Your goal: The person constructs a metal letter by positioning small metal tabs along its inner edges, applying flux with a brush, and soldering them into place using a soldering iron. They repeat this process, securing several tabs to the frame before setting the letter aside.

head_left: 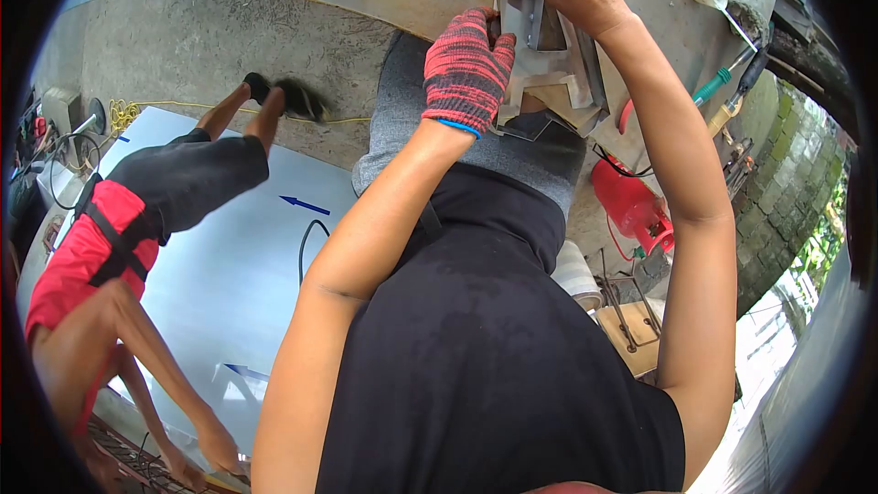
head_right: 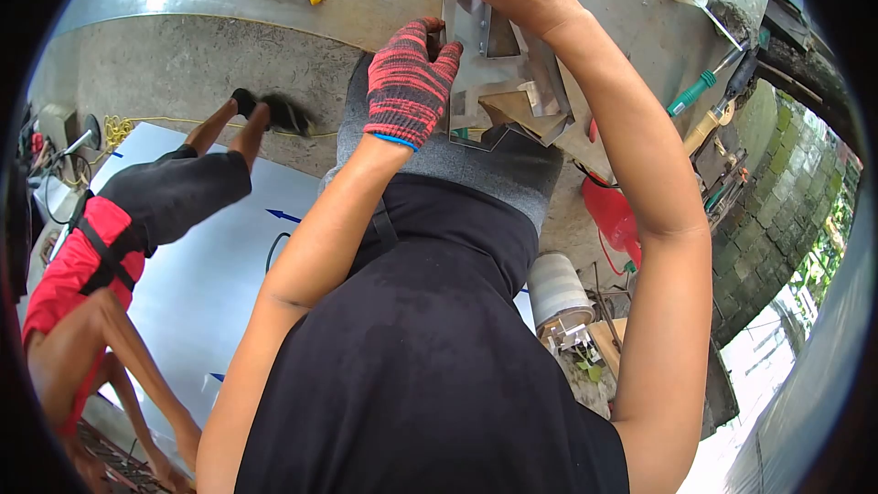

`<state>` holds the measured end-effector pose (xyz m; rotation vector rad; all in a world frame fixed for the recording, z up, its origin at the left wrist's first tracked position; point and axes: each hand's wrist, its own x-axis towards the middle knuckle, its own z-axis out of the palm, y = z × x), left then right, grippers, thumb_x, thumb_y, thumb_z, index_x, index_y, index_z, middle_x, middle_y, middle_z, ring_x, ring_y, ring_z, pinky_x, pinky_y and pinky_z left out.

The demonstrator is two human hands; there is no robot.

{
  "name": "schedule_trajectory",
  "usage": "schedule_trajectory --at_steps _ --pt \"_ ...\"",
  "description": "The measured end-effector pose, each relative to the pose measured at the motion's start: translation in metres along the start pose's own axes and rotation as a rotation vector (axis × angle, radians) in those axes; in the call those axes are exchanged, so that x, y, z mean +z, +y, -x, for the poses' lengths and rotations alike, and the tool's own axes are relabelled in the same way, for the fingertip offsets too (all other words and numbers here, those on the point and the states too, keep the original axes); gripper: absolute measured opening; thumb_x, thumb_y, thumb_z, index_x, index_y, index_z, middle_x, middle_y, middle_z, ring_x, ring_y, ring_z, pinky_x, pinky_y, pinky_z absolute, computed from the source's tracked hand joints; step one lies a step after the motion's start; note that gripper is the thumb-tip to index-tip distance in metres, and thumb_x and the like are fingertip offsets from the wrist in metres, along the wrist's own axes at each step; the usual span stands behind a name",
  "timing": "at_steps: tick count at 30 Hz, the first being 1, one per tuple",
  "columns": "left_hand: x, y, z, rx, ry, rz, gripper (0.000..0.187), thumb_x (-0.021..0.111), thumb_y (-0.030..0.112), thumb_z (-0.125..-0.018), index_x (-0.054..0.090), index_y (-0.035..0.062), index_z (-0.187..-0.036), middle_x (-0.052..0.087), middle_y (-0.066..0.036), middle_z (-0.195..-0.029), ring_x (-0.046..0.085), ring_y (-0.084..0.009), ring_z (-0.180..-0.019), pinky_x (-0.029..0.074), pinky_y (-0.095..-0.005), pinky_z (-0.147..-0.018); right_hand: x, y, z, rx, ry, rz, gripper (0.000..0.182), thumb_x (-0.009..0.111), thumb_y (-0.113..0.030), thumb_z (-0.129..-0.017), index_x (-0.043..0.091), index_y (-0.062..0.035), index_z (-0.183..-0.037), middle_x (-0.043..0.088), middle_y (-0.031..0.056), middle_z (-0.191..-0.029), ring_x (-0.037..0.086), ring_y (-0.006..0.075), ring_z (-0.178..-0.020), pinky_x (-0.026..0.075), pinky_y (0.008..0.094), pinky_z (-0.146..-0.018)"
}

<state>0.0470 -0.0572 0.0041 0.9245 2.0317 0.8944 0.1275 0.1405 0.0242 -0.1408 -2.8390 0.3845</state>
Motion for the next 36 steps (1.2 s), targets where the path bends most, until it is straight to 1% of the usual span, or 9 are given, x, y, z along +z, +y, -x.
schedule_trajectory --at_steps 11,13,14,15,17,18,25,33,36 --pt "-0.004 -0.005 -0.004 0.01 0.056 0.0 0.032 0.073 0.026 -0.092 0.07 0.004 -0.115 0.074 -0.016 -0.094 0.072 -0.0331 -0.088 0.056 -0.0424 -0.081 -0.011 -0.015 0.004 0.031 0.064 0.006 0.032 0.078 -0.017 -0.08 0.071 -0.0072 -0.109 0.065 0.0107 -0.111 0.063 0.0307 -0.105 0.053 0.0425 -0.094" --pt "-0.006 -0.006 -0.004 0.001 0.043 0.011 0.032 0.073 0.027 -0.092 0.07 0.0041 -0.114 0.074 -0.015 -0.094 0.072 -0.0328 -0.088 0.056 -0.0424 -0.081 -0.03 -0.038 0.004 0.305 0.134 -0.021 0.034 0.079 -0.015 -0.081 0.072 -0.008 -0.113 0.065 0.0124 -0.118 0.062 0.032 -0.111 0.051 0.044 -0.097" --pt "-0.007 -0.006 -0.004 -0.005 0.031 0.022 0.032 0.073 0.027 -0.092 0.071 0.0041 -0.113 0.074 -0.015 -0.094 0.072 -0.0325 -0.088 0.056 -0.0425 -0.081 -0.039 -0.045 0.008 0.244 0.205 0.203 0.023 0.077 -0.014 -0.089 0.071 -0.0036 -0.108 0.069 0.012 -0.106 0.067 0.028 -0.095 0.056 0.0406 -0.08" --pt "-0.008 -0.004 -0.004 -0.006 0.032 0.025 0.032 0.073 0.027 -0.092 0.071 0.0041 -0.113 0.074 -0.015 -0.094 0.072 -0.0325 -0.088 0.056 -0.0425 -0.081 -0.038 -0.049 0.02 0.242 0.203 0.203 0.023 0.077 -0.014 -0.089 0.071 -0.0036 -0.108 0.069 0.012 -0.106 0.067 0.028 -0.095 0.056 0.0406 -0.08" --pt "-0.011 0.0 -0.004 -0.032 0.011 0.057 0.03 0.071 0.028 -0.093 0.072 0.0042 -0.111 0.074 -0.015 -0.095 0.072 -0.033 -0.088 0.056 -0.0426 -0.082 -0.025 -0.057 0.052 0.541 0.171 0.141 0.027 0.083 -0.019 -0.08 0.075 -0.0115 -0.104 0.066 0.005 -0.112 0.06 0.0276 -0.105 0.047 0.0397 -0.087" --pt "-0.01 -0.002 -0.004 -0.035 0.01 0.057 0.03 0.071 0.028 -0.093 0.072 0.0042 -0.111 0.074 -0.015 -0.095 0.072 -0.033 -0.088 0.056 -0.0426 -0.082 -0.028 -0.068 0.06 0.572 0.106 0.137 0.028 0.083 -0.019 -0.079 0.076 -0.0138 -0.106 0.067 0.0031 -0.113 0.06 0.0256 -0.104 0.046 0.0382 -0.087" --pt "-0.012 -0.002 -0.007 -0.018 0.044 0.042 0.027 0.068 0.029 -0.096 0.075 0.0053 -0.105 0.075 -0.017 -0.097 0.073 -0.0333 -0.091 0.056 -0.0413 -0.082 -0.017 -0.107 0.082 0.561 -0.014 0.062 0.029 0.08 -0.016 -0.08 0.075 -0.015 -0.109 0.065 0.0024 -0.118 0.058 0.0237 -0.106 0.042 0.0408 -0.09" --pt "-0.022 0.006 -0.022 -0.149 -0.041 -0.019 0.037 0.07 0.039 -0.095 0.077 0.0054 -0.11 0.078 -0.016 -0.099 0.075 -0.0295 -0.093 0.057 -0.038 -0.086 -0.015 -0.101 0.083 0.509 -0.012 0.077 0.017 0.078 -0.01 -0.08 0.074 -0.0137 -0.096 0.066 -0.0015 -0.113 0.058 0.0231 -0.106 0.042 0.0398 -0.092" --pt "-0.02 0.003 -0.024 -0.113 0.001 0.03 0.035 0.071 0.038 -0.093 0.077 0.0049 -0.104 0.077 -0.016 -0.095 0.075 -0.032 -0.09 0.057 -0.0391 -0.083 -0.014 -0.101 0.085 0.508 -0.015 0.076 0.018 0.076 -0.008 -0.078 0.074 -0.0144 -0.095 0.066 -0.0027 -0.111 0.058 0.0229 -0.107 0.042 0.0393 -0.093"
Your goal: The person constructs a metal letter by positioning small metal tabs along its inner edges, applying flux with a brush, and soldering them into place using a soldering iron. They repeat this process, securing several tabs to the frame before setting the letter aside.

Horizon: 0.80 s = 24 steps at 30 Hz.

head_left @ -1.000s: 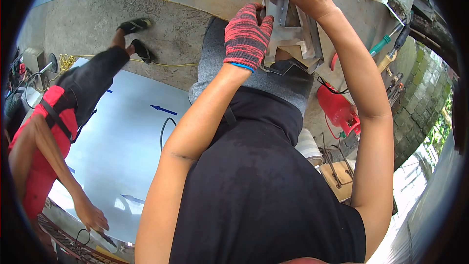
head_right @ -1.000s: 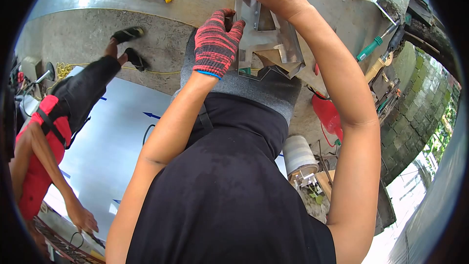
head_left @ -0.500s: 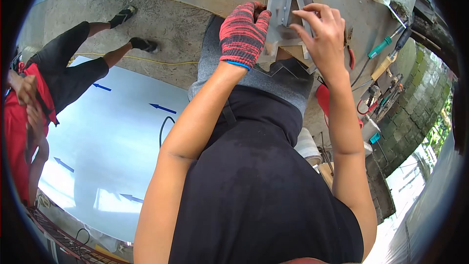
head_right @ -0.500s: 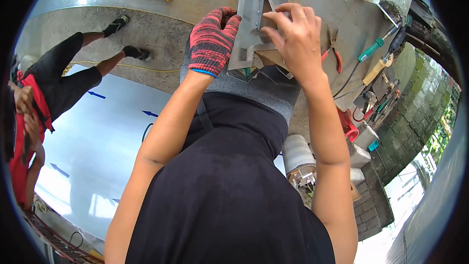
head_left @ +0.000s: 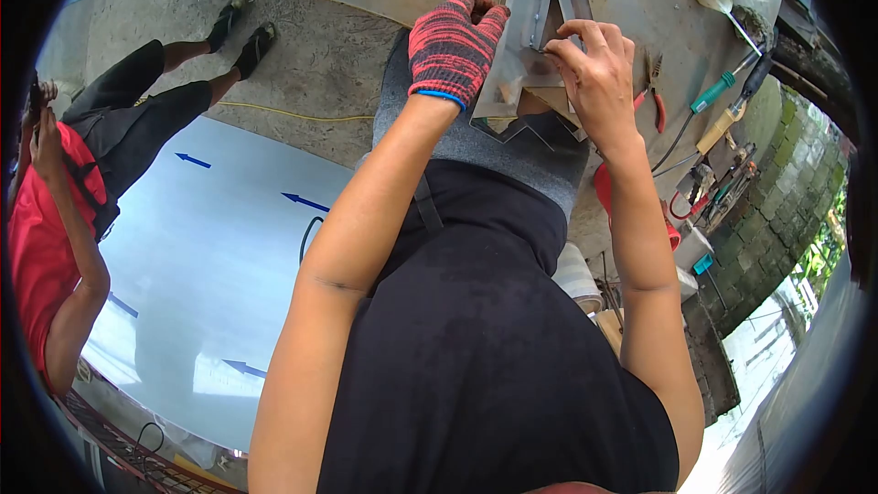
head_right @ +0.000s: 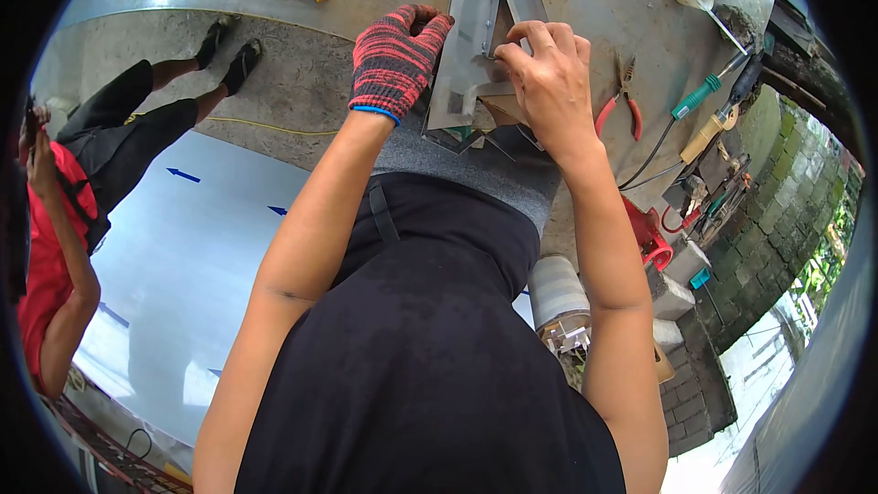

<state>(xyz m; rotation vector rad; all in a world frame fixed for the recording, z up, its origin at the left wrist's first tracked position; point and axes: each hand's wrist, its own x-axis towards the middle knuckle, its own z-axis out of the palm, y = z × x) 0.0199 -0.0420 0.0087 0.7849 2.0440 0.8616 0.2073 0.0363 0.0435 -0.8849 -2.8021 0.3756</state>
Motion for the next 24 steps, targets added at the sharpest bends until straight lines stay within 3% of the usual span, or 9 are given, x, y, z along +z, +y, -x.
schedule_trajectory --at_steps 6,8,15,24 --pt "-0.002 0.002 -0.001 -0.023 -0.024 -0.004 0.036 0.071 0.038 -0.093 0.078 0.0048 -0.103 0.078 -0.015 -0.096 0.075 -0.0309 -0.09 0.057 -0.0386 -0.084 0.001 0.001 0.0 -0.003 -0.028 -0.032 0.021 0.073 -0.004 -0.079 0.073 -0.0121 -0.099 0.068 -0.0004 -0.112 0.059 0.0255 -0.109 0.043 0.0407 -0.095" --pt "-0.001 0.001 -0.002 -0.005 -0.019 -0.031 0.035 0.071 0.039 -0.093 0.078 0.0056 -0.104 0.078 -0.014 -0.096 0.075 -0.0305 -0.089 0.057 -0.0385 -0.084 0.003 0.002 0.0 -0.025 -0.007 -0.023 0.022 0.07 -0.004 -0.079 0.073 -0.014 -0.099 0.068 -0.0033 -0.11 0.059 0.0234 -0.108 0.042 0.039 -0.096" --pt "-0.001 0.002 -0.006 -0.047 -0.043 -0.002 0.032 0.072 0.037 -0.091 0.078 0.0079 -0.103 0.078 -0.013 -0.096 0.075 -0.0288 -0.089 0.057 -0.0382 -0.083 0.001 0.0 0.0 -0.004 -0.021 -0.04 0.023 0.071 -0.001 -0.079 0.073 -0.0113 -0.099 0.069 -0.0013 -0.111 0.06 0.0251 -0.109 0.043 0.0404 -0.095" --pt "0.006 -0.007 -0.013 -0.122 -0.093 0.12 0.03 0.073 0.037 -0.09 0.079 0.0093 -0.102 0.078 -0.011 -0.092 0.074 -0.027 -0.085 0.057 -0.0383 -0.081 -0.01 -0.003 -0.008 0.085 0.053 -0.117 0.014 0.078 -0.012 -0.083 0.075 -0.0125 -0.097 0.069 -0.0003 -0.11 0.059 0.025 -0.107 0.044 0.0396 -0.091"
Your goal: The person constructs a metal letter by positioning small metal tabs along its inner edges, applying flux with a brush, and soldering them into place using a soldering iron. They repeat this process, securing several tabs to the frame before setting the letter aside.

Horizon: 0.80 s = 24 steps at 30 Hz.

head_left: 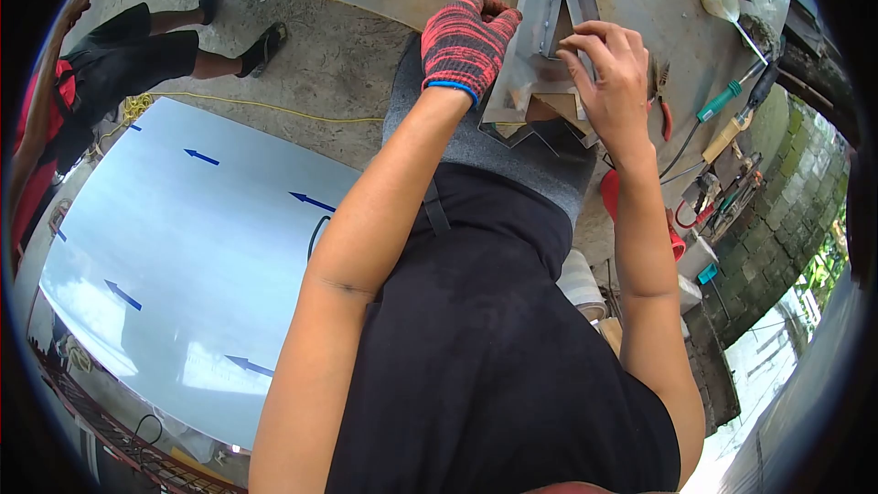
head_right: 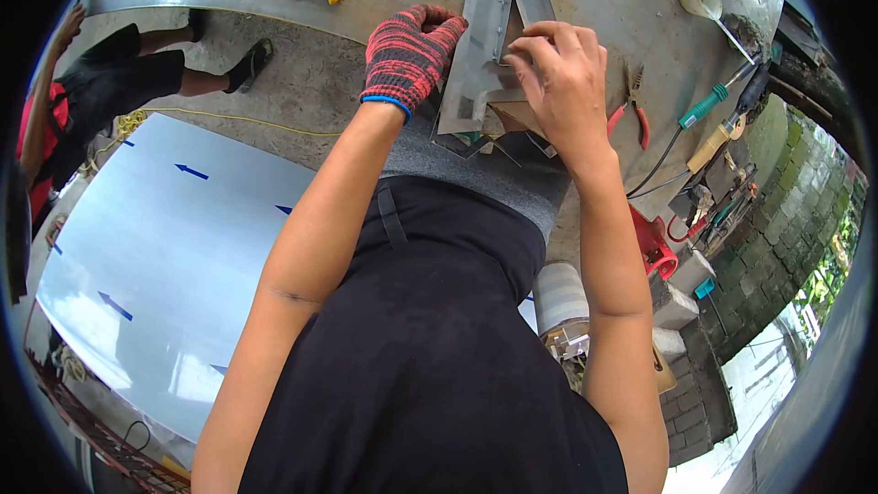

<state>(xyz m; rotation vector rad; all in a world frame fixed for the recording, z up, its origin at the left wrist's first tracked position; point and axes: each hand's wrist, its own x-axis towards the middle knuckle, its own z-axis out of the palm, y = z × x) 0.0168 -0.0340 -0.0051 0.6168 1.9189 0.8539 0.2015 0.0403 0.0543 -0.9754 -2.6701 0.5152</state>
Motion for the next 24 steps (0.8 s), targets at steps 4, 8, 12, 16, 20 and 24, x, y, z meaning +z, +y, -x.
schedule_trajectory --at_steps 4,8,12,16,20,24 --pt "-0.001 0.003 0.0 -0.032 -0.009 -0.015 0.031 0.073 0.037 -0.09 0.079 0.0089 -0.103 0.078 -0.011 -0.093 0.074 -0.026 -0.085 0.057 -0.0378 -0.081 -0.001 0.007 -0.019 0.073 0.133 0.025 0.012 0.076 -0.015 -0.087 0.076 -0.0118 -0.098 0.069 0.0015 -0.107 0.059 0.027 -0.103 0.045 0.0402 -0.089" --pt "0.0 0.002 -0.002 -0.049 -0.003 -0.015 0.032 0.074 0.037 -0.09 0.078 0.0087 -0.104 0.078 -0.011 -0.092 0.074 -0.0256 -0.085 0.057 -0.0372 -0.082 0.011 0.011 -0.047 0.113 0.106 0.13 0.016 0.075 -0.02 -0.089 0.077 -0.0107 -0.101 0.07 0.0058 -0.107 0.059 0.0296 -0.105 0.045 0.0425 -0.089" --pt "-0.002 0.007 0.001 -0.038 0.001 -0.051 0.031 0.074 0.037 -0.09 0.078 0.0087 -0.104 0.078 -0.011 -0.092 0.074 -0.0255 -0.086 0.057 -0.0372 -0.083 0.028 0.006 -0.072 0.195 -0.009 0.22 0.021 0.075 -0.024 -0.088 0.077 -0.0085 -0.101 0.07 0.01 -0.108 0.059 0.0311 -0.108 0.044 0.0462 -0.091" --pt "-0.002 0.009 0.002 -0.029 0.013 -0.066 0.031 0.075 0.035 -0.089 0.078 0.0085 -0.103 0.077 -0.011 -0.092 0.073 -0.0256 -0.086 0.056 -0.0375 -0.083 0.042 0.007 -0.084 0.277 -0.066 0.342 0.021 0.074 -0.027 -0.088 0.077 -0.0078 -0.097 0.07 0.0112 -0.107 0.06 0.0314 -0.108 0.044 0.0485 -0.091" --pt "-0.001 0.006 0.001 -0.014 0.019 -0.051 0.03 0.075 0.035 -0.089 0.078 0.0083 -0.102 0.077 -0.011 -0.091 0.073 -0.0257 -0.086 0.056 -0.0375 -0.083 0.045 0.007 -0.088 0.358 -0.138 0.419 0.022 0.074 -0.027 -0.088 0.078 -0.0117 -0.103 0.07 0.0093 -0.105 0.061 0.031 -0.109 0.044 0.0484 -0.093" --pt "-0.001 0.005 0.001 -0.006 0.008 -0.029 0.029 0.075 0.034 -0.089 0.078 0.008 -0.102 0.077 -0.011 -0.091 0.074 -0.0258 -0.085 0.056 -0.0371 -0.082 0.046 0.006 -0.088 0.368 -0.159 0.415 0.021 0.074 -0.027 -0.088 0.078 -0.0118 -0.102 0.07 0.0096 -0.105 0.061 0.0307 -0.109 0.043 0.0484 -0.093"
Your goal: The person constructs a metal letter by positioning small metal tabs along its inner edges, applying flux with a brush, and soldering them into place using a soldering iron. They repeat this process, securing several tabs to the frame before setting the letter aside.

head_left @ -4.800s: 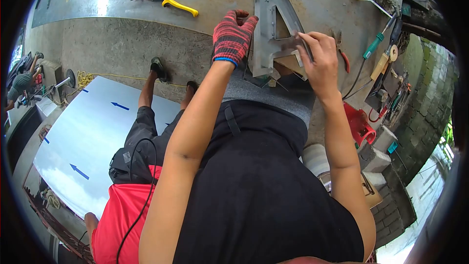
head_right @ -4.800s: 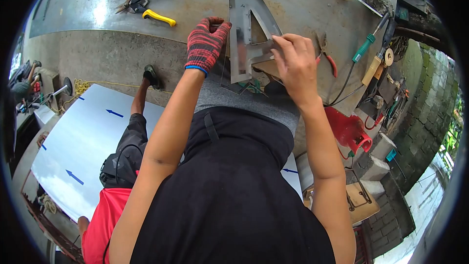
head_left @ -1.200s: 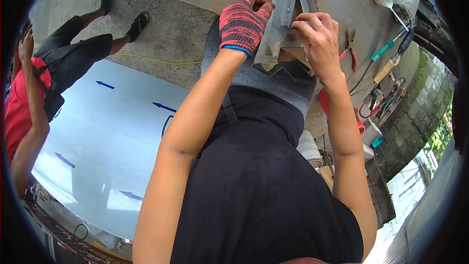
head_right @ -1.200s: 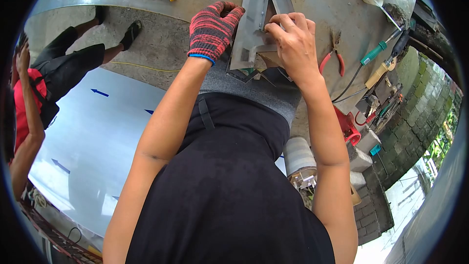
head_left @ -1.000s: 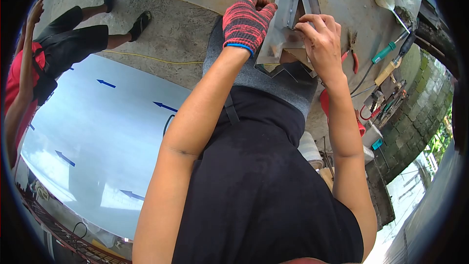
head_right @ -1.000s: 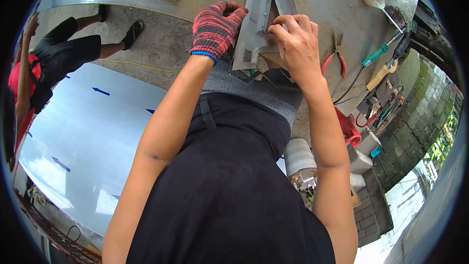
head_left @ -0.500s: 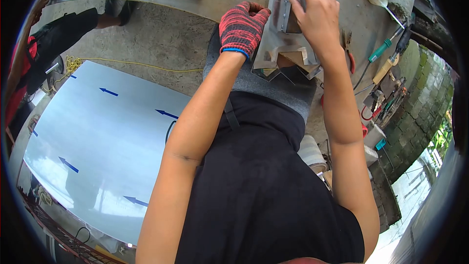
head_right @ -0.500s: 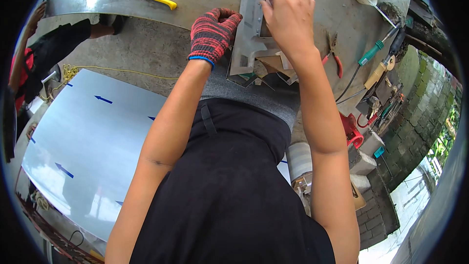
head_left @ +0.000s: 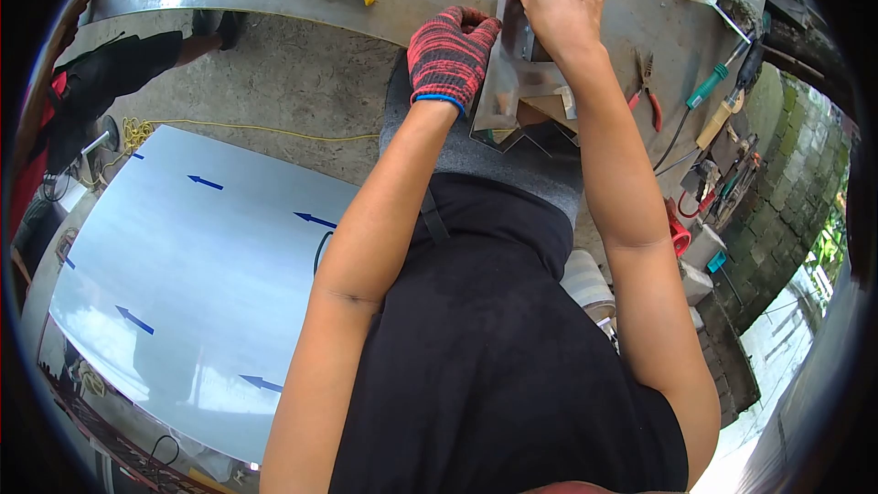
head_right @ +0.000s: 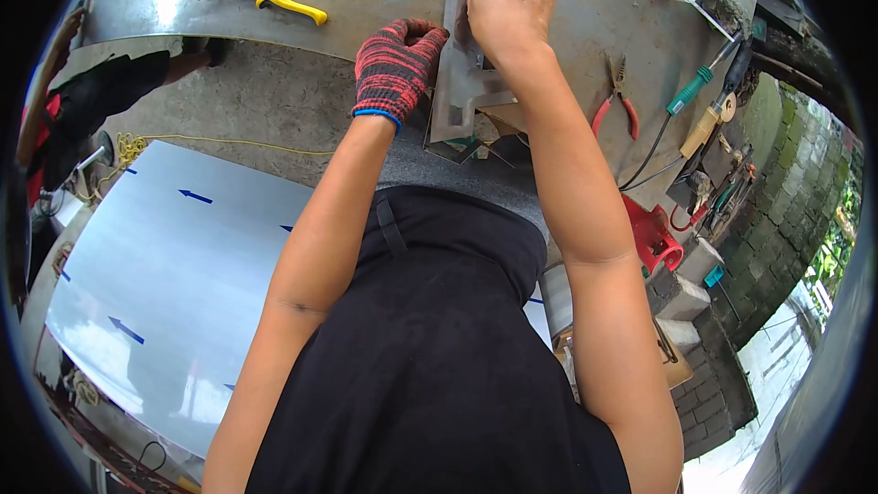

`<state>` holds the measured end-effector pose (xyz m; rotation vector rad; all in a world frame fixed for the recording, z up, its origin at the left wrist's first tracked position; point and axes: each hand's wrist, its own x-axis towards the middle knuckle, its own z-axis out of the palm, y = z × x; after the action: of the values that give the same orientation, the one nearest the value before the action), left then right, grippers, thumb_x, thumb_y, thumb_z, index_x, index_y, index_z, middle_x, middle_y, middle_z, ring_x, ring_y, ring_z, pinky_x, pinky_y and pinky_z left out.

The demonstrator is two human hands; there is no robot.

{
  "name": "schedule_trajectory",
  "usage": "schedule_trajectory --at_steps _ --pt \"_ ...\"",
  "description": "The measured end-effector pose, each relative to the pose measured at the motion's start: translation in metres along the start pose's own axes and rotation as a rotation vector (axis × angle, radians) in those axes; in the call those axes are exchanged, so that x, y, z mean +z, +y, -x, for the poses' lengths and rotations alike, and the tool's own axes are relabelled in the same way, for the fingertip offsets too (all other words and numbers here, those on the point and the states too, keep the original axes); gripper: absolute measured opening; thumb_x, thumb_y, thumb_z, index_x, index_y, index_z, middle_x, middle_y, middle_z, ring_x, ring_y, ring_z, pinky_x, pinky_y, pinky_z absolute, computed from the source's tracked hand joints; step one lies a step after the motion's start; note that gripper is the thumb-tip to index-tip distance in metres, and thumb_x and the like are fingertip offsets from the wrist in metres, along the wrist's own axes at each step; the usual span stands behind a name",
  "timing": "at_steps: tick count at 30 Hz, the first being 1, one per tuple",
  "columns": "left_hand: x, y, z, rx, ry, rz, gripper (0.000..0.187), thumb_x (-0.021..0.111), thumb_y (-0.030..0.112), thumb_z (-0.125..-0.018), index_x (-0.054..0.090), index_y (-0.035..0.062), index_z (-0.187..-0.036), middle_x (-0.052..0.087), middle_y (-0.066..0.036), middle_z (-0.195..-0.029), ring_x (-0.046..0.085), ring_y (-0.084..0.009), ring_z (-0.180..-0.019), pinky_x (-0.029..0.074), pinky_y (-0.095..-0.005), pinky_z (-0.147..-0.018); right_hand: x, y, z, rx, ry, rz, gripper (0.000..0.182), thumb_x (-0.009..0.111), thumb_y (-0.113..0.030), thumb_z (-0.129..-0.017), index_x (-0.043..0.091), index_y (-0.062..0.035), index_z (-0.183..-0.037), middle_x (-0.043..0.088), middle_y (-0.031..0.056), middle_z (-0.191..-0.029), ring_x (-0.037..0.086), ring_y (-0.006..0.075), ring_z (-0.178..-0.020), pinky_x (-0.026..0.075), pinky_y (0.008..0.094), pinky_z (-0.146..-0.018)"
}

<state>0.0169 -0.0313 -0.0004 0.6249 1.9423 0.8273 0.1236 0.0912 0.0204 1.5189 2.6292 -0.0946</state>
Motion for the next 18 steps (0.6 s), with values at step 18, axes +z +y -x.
schedule_trajectory --at_steps 18 --pt "-0.002 0.002 -0.001 -0.053 -0.038 0.085 0.03 0.076 0.028 -0.093 0.074 0.0021 -0.108 0.075 -0.009 -0.085 0.069 -0.0155 -0.067 0.057 -0.0325 -0.064 -0.009 0.154 0.033 0.583 0.519 -0.872 0.026 0.078 -0.023 -0.09 0.077 -0.0012 -0.103 0.074 0.0097 -0.094 0.068 0.0211 -0.082 0.054 0.0348 -0.074"
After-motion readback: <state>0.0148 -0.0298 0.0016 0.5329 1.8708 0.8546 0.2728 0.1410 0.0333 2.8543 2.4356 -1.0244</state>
